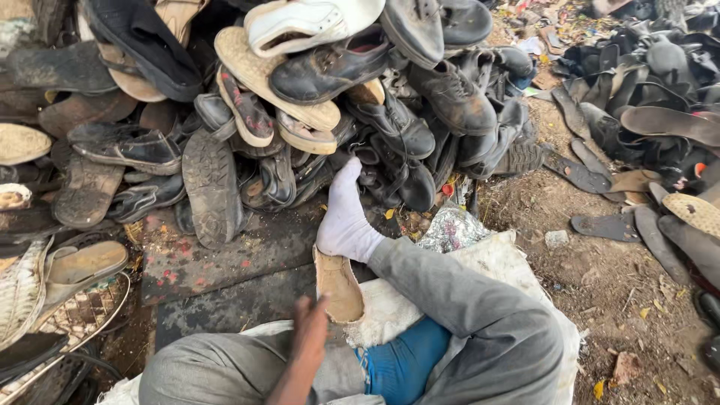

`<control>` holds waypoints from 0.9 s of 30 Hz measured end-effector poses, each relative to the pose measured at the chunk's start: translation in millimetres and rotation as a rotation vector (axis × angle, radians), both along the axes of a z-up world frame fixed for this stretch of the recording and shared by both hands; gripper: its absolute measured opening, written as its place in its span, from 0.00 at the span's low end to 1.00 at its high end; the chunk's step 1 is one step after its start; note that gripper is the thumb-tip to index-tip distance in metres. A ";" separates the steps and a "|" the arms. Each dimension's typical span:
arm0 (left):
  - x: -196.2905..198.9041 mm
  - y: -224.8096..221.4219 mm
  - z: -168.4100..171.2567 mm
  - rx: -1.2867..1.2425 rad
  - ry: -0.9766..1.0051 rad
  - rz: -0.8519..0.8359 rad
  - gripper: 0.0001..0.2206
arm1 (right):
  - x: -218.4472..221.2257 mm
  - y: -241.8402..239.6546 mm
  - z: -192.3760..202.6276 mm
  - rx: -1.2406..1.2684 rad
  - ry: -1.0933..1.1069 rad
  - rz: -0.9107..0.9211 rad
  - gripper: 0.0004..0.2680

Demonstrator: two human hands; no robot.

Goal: The person trims and repairs shoes by hand using a small knife to cut and shape materials among a large pile of footwear at a recycling center.

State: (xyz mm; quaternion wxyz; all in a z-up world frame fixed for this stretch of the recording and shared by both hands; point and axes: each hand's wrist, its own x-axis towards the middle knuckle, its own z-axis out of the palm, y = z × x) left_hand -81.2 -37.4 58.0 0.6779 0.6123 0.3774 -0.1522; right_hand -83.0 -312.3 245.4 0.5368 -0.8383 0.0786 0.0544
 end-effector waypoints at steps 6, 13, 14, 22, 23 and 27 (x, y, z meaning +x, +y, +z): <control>10.6 -32.6 -55.7 -0.371 -0.187 0.195 0.17 | -11.6 -86.7 25.7 -0.160 -0.210 -0.349 0.07; -35.7 34.7 8.2 -0.246 0.051 0.148 0.19 | -19.8 -31.1 -47.0 0.278 -0.016 -0.219 0.06; -30.8 40.8 14.2 -0.241 0.000 0.156 0.20 | -16.7 -22.0 -53.6 0.295 -0.010 -0.158 0.07; 42.4 183.7 108.7 0.140 -0.401 0.243 0.35 | -9.7 9.2 -89.4 0.306 0.134 -0.097 0.07; 64.7 200.9 117.7 0.259 -0.413 0.227 0.37 | -9.9 11.5 -92.8 0.288 0.182 -0.103 0.07; 152.5 174.2 79.3 1.028 -0.259 -0.184 0.48 | -18.4 9.2 -112.9 0.159 0.190 -0.097 0.08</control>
